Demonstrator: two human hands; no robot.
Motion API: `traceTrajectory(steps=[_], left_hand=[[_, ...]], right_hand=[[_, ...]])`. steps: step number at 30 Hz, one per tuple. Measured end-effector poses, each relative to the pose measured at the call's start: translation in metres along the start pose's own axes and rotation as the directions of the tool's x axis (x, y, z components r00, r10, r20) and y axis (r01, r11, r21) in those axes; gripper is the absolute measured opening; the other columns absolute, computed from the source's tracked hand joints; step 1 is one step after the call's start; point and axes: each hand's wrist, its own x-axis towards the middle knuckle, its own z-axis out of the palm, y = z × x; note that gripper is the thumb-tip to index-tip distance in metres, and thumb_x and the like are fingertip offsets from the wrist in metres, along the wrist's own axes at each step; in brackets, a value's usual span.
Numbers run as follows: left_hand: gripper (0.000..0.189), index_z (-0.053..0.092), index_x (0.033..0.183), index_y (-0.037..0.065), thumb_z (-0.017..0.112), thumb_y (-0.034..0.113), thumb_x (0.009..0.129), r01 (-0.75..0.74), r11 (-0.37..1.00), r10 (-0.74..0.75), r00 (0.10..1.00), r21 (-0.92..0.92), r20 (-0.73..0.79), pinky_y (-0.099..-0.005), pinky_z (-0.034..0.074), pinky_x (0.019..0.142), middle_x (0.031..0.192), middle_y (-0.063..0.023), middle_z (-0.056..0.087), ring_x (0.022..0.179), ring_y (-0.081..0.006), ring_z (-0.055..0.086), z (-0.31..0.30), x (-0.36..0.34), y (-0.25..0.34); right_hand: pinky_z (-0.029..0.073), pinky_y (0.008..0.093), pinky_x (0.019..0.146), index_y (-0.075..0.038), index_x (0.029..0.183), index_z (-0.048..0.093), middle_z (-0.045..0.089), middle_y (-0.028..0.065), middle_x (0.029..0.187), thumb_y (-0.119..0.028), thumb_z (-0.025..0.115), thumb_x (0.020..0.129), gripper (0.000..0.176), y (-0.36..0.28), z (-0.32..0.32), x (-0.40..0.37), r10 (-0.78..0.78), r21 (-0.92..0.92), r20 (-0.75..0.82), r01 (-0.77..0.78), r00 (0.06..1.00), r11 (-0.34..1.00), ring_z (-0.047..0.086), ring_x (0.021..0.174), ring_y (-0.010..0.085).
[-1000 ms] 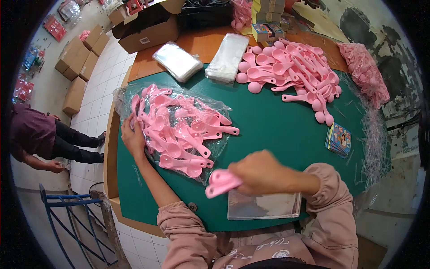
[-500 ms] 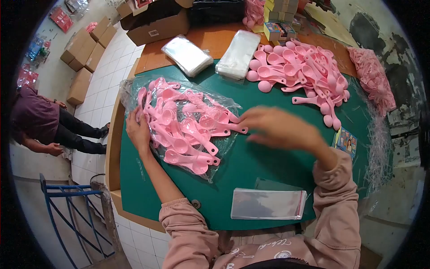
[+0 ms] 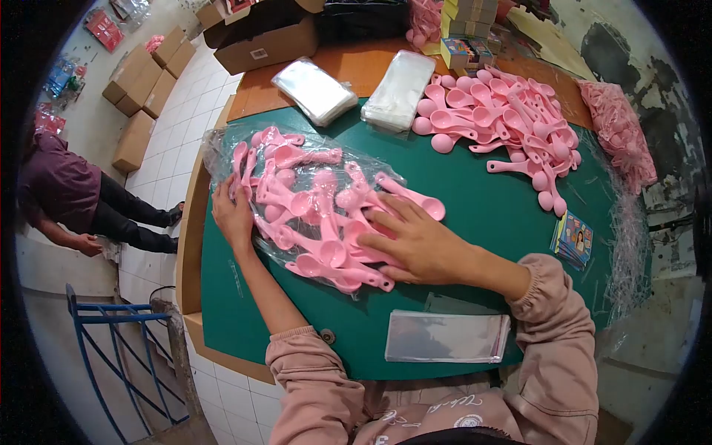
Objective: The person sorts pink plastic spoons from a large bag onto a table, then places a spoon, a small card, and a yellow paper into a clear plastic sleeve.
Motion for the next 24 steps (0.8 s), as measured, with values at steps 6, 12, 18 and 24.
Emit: traceTrajectory(steps=[6,12,18,24], left_hand=[[0.032,0.056,0.11,0.016,0.051,0.025,0.08,-0.006,1.0,0.006,1.0,0.011,-0.003,-0.0395,0.029,0.095,0.119,-0.012,0.048,0.113,-0.0283,0.042,0.0,0.0,0.0],[0.033,0.055,0.111,0.015,0.051,0.025,0.08,-0.01,1.0,0.01,1.0,0.014,0.006,-0.0397,0.029,0.096,0.119,-0.0138,0.048,0.113,-0.0286,0.043,0.001,0.002,-0.002],[0.033,0.055,0.111,0.014,0.051,0.024,0.08,-0.014,1.0,0.014,1.0,0.01,0.01,-0.0404,0.029,0.095,0.12,-0.0153,0.047,0.113,-0.0293,0.043,0.0,0.001,-0.003],[0.032,0.055,0.11,0.014,0.051,0.025,0.08,-0.007,1.0,0.007,1.0,-0.005,0.012,-0.0413,0.03,0.095,0.12,-0.0159,0.047,0.112,-0.0299,0.043,0.0,0.003,-0.002]], right_hand=[[0.031,0.0402,0.097,-0.008,0.117,0.041,0.039,0.0152,0.119,-0.003,0.066,0.063,0.06,0.002,-0.023,-0.056,0.114,0.349,0.051,-0.124,0.992,0.929,0.034,0.115,0.0348],[0.038,0.0372,0.091,-0.005,0.119,0.039,0.04,0.0162,0.118,0.002,0.062,0.064,0.06,0.005,-0.048,-0.068,0.326,0.467,-0.022,-0.278,0.945,0.839,0.044,0.108,0.0308],[0.044,0.0318,0.084,-0.002,0.122,0.037,0.045,0.0134,0.113,0.0,0.064,0.063,0.065,0.015,-0.045,-0.077,0.455,0.665,0.016,-0.349,0.89,0.66,0.053,0.098,0.0236],[0.043,0.0306,0.086,0.003,0.119,0.042,0.052,0.0124,0.109,-0.002,0.065,0.067,0.057,0.028,-0.035,-0.084,0.526,0.823,0.173,-0.415,0.833,0.388,0.052,0.1,0.0187]])
